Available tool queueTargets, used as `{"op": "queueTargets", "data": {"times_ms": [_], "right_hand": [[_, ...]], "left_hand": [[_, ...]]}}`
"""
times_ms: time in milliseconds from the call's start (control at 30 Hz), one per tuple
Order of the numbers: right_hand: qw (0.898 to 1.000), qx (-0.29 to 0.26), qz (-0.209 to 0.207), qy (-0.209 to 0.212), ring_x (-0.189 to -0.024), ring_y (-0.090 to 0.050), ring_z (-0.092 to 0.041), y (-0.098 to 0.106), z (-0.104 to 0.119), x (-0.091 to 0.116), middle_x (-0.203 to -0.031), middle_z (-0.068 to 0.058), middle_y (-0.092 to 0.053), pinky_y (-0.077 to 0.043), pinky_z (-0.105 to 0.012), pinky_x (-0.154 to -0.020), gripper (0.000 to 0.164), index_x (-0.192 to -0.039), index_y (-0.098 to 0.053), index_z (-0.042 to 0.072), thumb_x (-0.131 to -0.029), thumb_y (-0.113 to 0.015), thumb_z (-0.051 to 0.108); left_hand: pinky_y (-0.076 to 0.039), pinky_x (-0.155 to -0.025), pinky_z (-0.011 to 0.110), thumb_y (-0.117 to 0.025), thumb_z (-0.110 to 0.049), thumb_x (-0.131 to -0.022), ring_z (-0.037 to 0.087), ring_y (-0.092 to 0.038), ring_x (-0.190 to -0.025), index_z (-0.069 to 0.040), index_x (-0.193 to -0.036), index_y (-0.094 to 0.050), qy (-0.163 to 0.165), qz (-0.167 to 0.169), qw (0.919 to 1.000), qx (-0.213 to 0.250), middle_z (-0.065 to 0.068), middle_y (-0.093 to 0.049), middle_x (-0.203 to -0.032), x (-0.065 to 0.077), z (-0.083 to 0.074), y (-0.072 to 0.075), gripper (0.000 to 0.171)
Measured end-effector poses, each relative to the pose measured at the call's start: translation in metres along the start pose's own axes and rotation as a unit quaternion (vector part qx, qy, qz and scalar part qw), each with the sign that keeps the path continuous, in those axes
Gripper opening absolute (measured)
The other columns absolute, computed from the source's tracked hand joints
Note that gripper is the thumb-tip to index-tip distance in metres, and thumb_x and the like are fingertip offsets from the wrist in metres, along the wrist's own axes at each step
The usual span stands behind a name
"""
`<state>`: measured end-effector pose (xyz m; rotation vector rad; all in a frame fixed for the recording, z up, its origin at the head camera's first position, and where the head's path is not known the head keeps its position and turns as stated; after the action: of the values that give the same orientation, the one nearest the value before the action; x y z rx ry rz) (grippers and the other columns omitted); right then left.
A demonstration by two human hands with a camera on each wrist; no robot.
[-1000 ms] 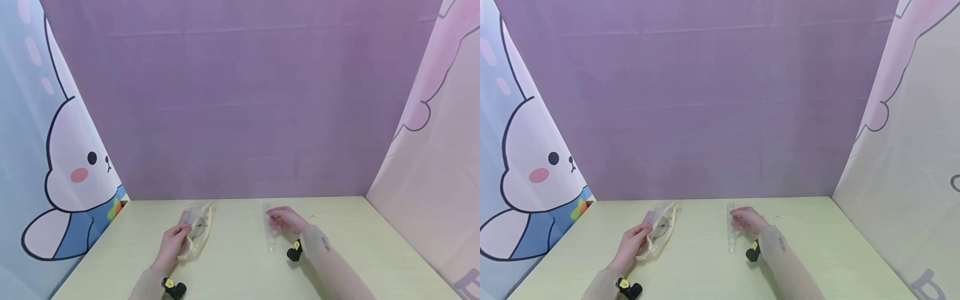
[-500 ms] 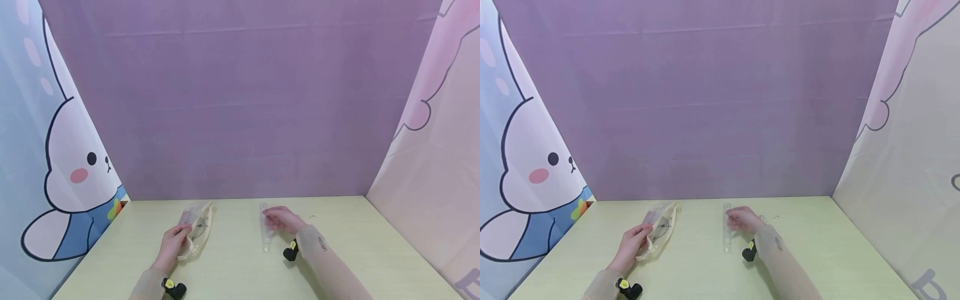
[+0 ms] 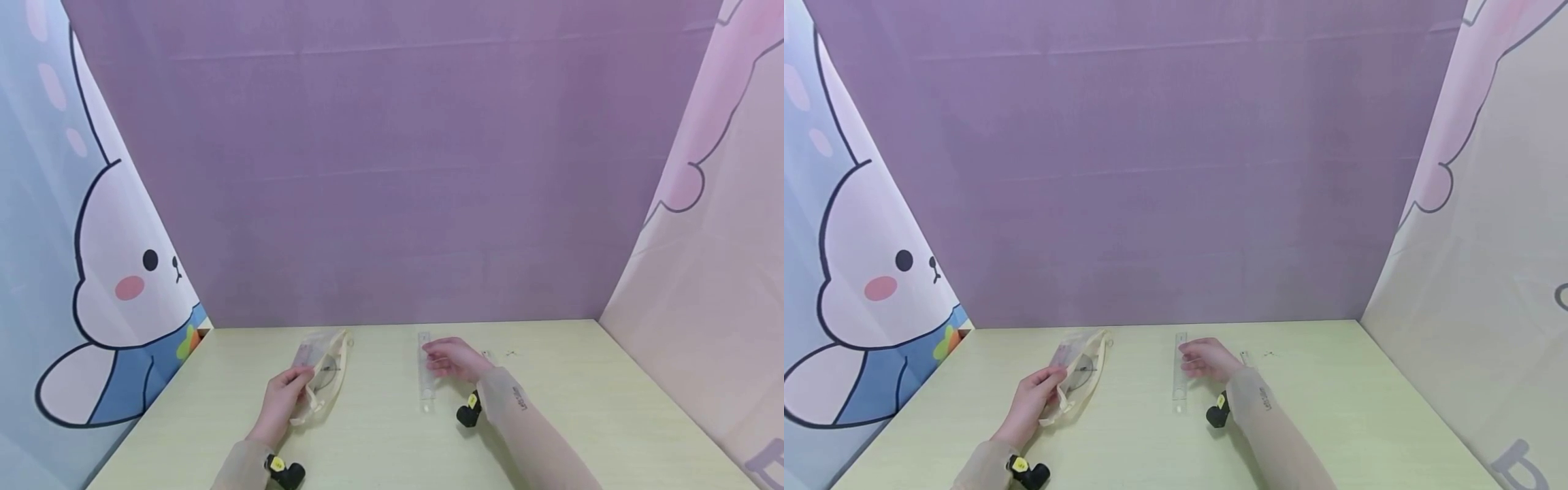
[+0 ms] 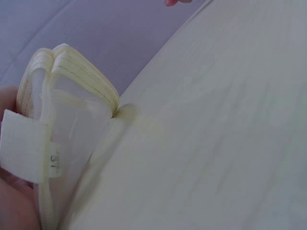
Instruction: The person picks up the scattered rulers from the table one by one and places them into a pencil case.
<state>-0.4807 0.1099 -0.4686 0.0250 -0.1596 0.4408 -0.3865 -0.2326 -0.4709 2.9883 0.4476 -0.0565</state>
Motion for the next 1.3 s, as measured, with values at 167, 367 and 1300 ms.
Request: {"op": "queueTargets", "data": {"times_ms": [167, 367, 1300], "right_hand": [[1.0, -0.006, 0.01, -0.001, -0.079, -0.062, -0.016, -0.008, 0.001, -0.002, -0.092, -0.008, -0.06, -0.054, -0.028, -0.072, 0.041, -0.127, -0.049, -0.014, -0.096, -0.056, 0.011], [1.0, -0.004, 0.018, 0.002, -0.078, -0.062, -0.016, -0.014, 0.003, -0.006, -0.092, -0.009, -0.06, -0.054, -0.028, -0.071, 0.039, -0.127, -0.05, -0.013, -0.096, -0.055, 0.01], [0.999, -0.025, 0.049, -0.004, -0.074, -0.064, -0.014, -0.057, 0.003, -0.03, -0.085, -0.008, -0.066, -0.054, -0.026, -0.07, 0.031, -0.118, -0.055, -0.012, -0.095, -0.059, 0.008]], "left_hand": [[-0.045, -0.062, 0.022, -0.069, -0.023, -0.09, 0.01, -0.051, -0.07, 0.004, -0.111, -0.067, 0.0, -0.002, 1.0, 0.005, 0.0, -0.063, -0.087, 0.0, 0.001, 0.001, 0.034], [-0.046, -0.063, 0.023, -0.068, -0.023, -0.091, 0.011, -0.052, -0.072, 0.003, -0.112, -0.067, 0.003, 0.0, 1.0, 0.005, 0.002, -0.063, -0.09, 0.001, 0.0, 0.001, 0.034], [-0.045, -0.062, 0.023, -0.069, -0.024, -0.09, 0.012, -0.051, -0.071, 0.003, -0.109, -0.068, -0.005, -0.004, 0.9999, 0.015, 0.005, -0.062, -0.088, 0.0, 0.0, 0.001, 0.032]]}}
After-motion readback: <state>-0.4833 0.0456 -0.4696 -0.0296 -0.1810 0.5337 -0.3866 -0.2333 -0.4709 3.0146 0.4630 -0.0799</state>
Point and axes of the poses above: each hand's wrist, its own x-axis away from the middle knuckle, its own y-axis out of the back of the hand, z = x × y, the point moved 10 cm from there along -x, towards the middle knuckle
